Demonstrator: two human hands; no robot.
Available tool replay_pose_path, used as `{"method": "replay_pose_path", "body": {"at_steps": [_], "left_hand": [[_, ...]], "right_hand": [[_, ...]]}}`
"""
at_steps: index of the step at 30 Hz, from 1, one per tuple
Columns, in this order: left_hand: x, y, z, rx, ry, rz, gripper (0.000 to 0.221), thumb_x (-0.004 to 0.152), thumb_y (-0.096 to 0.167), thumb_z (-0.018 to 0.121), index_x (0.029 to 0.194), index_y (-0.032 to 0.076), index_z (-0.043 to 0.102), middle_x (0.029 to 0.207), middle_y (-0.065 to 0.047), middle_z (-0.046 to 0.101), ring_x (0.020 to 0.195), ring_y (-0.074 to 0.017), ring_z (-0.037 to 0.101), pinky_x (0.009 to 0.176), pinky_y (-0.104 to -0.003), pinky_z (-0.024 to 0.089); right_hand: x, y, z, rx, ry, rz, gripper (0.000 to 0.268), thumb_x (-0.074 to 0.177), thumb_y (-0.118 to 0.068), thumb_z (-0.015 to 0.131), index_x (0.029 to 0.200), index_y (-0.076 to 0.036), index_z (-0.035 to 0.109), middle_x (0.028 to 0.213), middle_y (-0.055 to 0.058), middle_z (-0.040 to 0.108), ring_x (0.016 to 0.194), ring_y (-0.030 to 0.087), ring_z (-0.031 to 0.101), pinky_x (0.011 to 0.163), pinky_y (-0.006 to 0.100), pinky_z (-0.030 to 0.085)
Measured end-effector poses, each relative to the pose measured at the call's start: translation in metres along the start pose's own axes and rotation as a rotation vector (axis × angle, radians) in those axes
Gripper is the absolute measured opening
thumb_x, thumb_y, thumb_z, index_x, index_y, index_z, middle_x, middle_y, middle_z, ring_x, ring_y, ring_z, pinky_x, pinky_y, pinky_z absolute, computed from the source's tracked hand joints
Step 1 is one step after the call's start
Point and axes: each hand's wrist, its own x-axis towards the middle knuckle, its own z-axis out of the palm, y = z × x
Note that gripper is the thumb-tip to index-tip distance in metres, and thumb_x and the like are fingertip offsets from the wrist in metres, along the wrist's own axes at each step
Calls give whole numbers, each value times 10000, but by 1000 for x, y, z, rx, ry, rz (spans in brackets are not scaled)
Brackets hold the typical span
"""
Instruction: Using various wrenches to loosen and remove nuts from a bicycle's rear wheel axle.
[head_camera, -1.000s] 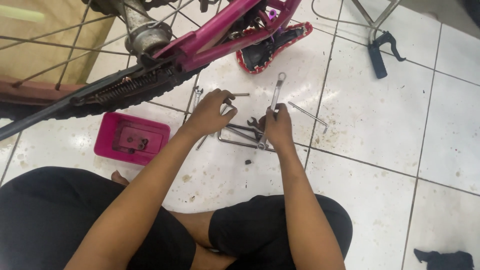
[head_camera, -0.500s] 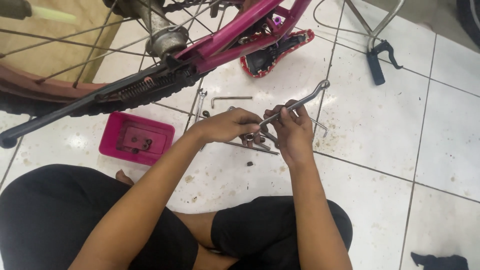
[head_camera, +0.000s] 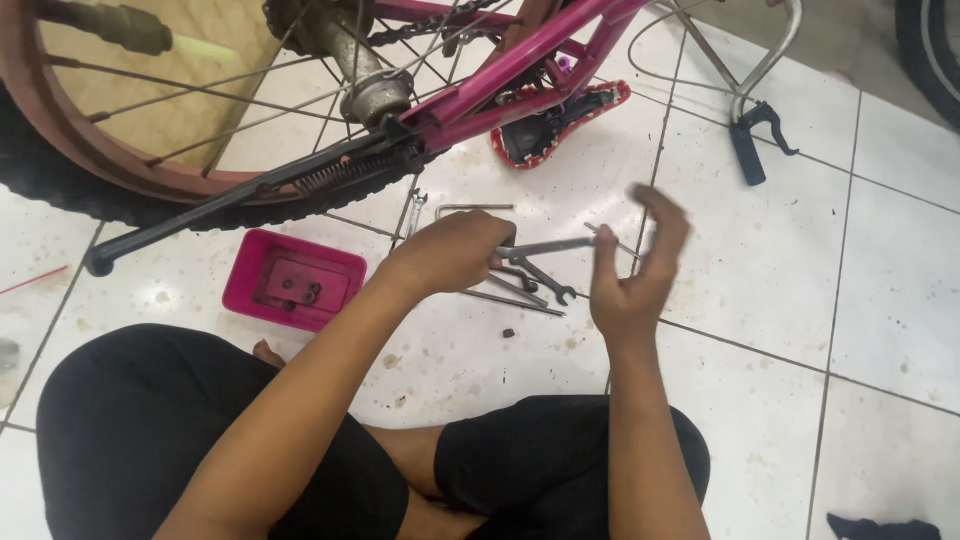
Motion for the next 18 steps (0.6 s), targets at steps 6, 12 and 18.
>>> {"method": "replay_pose_path", "body": {"at_steps": [6, 12, 18], "left_hand": [[-42, 54, -46, 100, -105, 6, 170, 899, 1, 631, 1018, -78, 723, 752, -187, 727, 700, -307, 743, 700, -416, 607], [-88, 88, -82, 194, 16, 59, 180, 807, -134, 632, 958, -96, 722, 747, -206, 709, 671, -337, 718, 653, -415, 596], [-146, 124, -136, 298, 433, 460, 142, 880, 94, 700, 975, 39, 610, 945, -87, 614, 881, -236, 605, 808, -372, 519]], "right_hand": [[-23, -10, 16, 184, -766, 563, 619, 1088, -461, 291, 1173, -42, 739, 928, 223, 747, 932, 372, 736, 896, 486, 530], [-36, -31, 34, 475, -528, 350, 376, 1032, -373, 538, 916, -89, 754, 434, 29, 532, 416, 125, 451, 521, 298, 423], [-33, -68, 32, 524, -367, 351, 154, 934, 7, 547, 984, -27, 689, 761, 51, 680, 612, 92, 525, 570, 223, 417]]}}
